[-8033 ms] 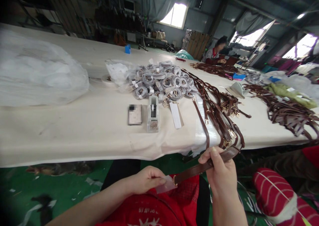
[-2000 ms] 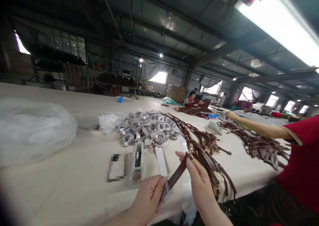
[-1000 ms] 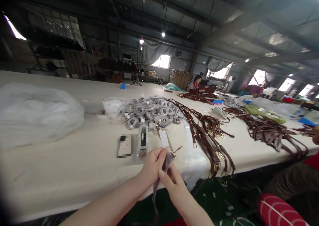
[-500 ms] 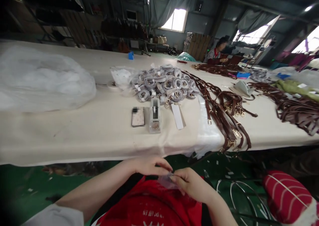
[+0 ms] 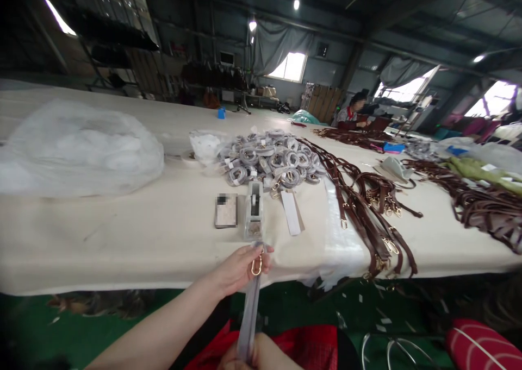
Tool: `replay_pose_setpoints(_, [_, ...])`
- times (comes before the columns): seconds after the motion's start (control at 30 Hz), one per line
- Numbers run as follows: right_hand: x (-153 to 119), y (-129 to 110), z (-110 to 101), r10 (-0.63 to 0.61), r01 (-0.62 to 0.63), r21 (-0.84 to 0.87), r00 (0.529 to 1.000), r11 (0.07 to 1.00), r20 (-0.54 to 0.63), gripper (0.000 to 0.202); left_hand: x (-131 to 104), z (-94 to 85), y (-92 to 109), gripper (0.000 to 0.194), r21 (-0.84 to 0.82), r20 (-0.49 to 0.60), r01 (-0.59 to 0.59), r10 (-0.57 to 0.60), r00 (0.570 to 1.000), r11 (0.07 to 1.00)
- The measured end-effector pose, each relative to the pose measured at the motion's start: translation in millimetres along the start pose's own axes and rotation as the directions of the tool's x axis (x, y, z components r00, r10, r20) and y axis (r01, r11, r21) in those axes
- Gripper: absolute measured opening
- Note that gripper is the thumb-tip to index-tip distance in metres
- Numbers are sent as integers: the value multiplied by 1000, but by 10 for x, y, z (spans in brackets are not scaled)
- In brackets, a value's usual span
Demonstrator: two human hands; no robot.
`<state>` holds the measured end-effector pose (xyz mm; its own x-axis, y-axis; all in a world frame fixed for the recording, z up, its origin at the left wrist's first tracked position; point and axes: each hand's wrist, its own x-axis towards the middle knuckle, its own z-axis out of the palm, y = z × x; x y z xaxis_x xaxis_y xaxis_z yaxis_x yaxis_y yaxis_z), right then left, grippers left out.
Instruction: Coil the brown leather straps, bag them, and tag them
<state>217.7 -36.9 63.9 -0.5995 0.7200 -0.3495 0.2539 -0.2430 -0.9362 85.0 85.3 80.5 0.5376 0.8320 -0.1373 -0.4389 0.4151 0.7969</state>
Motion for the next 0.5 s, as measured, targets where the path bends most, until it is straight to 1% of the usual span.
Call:
replay_pose_setpoints(0.03, [-39,-85,19,-34,33,68,999,997,4,34,32,-28,-34,55,49,-25,-17,18,1000,999])
replay_pose_setpoints(0.07, [-85,-172,-6,-77,79,130,997,988,-22,34,42,-52,-71,55,76,-36,-20,22,999,997])
replay_pose_setpoints(0.1, [-131,-250,-69,-126,137,190,989,972,-72,34,29,-66,-107,54,112,-37,-25,29,999,993])
replay_pose_setpoints(0.13, [-173,-311,-162,-166,200,243,974,949,-152,32,-4,-68,-139,51,186,-24,-40,45,999,982])
replay_pose_setpoints(0.17, [-208,-352,-274,-193,263,287,949,921,-250,31,-52,-56,-164,46,289,16,-61,59,998,955])
replay_pose_setpoints(0.2, [-233,-372,-395,-203,319,316,915,893,-349,30,-110,-34,-181,41,398,87,-88,59,995,913])
replay_pose_setpoints(0.23, [-249,-373,-516,-196,361,327,875,873,-443,31,-171,-5,-193,41,494,177,-118,33,984,861])
replay_pose_setpoints(0.27, [-254,-358,-630,-175,377,309,834,873,-524,35,-229,26,-201,45,564,270,-148,-12,963,812])
replay_pose_setpoints(0.3, [-251,-330,-734,-149,364,273,800,891,-581,39,-279,56,-209,51,606,344,-167,-66,937,778])
replay_pose_setpoints(0.33, [-240,-294,-824,-126,330,229,778,916,-616,44,-319,80,-217,54,626,385,-163,-121,915,763])
replay_pose_setpoints(0.37, [-223,-253,-900,-108,288,185,762,940,-639,48,-347,98,-226,58,646,390,-144,-162,906,750])
replay_pose_setpoints(0.4, [-205,-209,-962,-95,245,141,750,959,-655,50,-366,109,-236,62,667,361,-113,-187,914,736])
replay_pose_setpoints(0.47, [-180,-128,-1047,-90,184,65,725,981,-683,48,-385,113,-251,71,678,249,-16,-209,946,735])
replay_pose_setpoints(0.5, [-177,-92,-1067,-95,169,37,705,985,-702,42,-393,112,-253,75,659,198,36,-219,955,751])
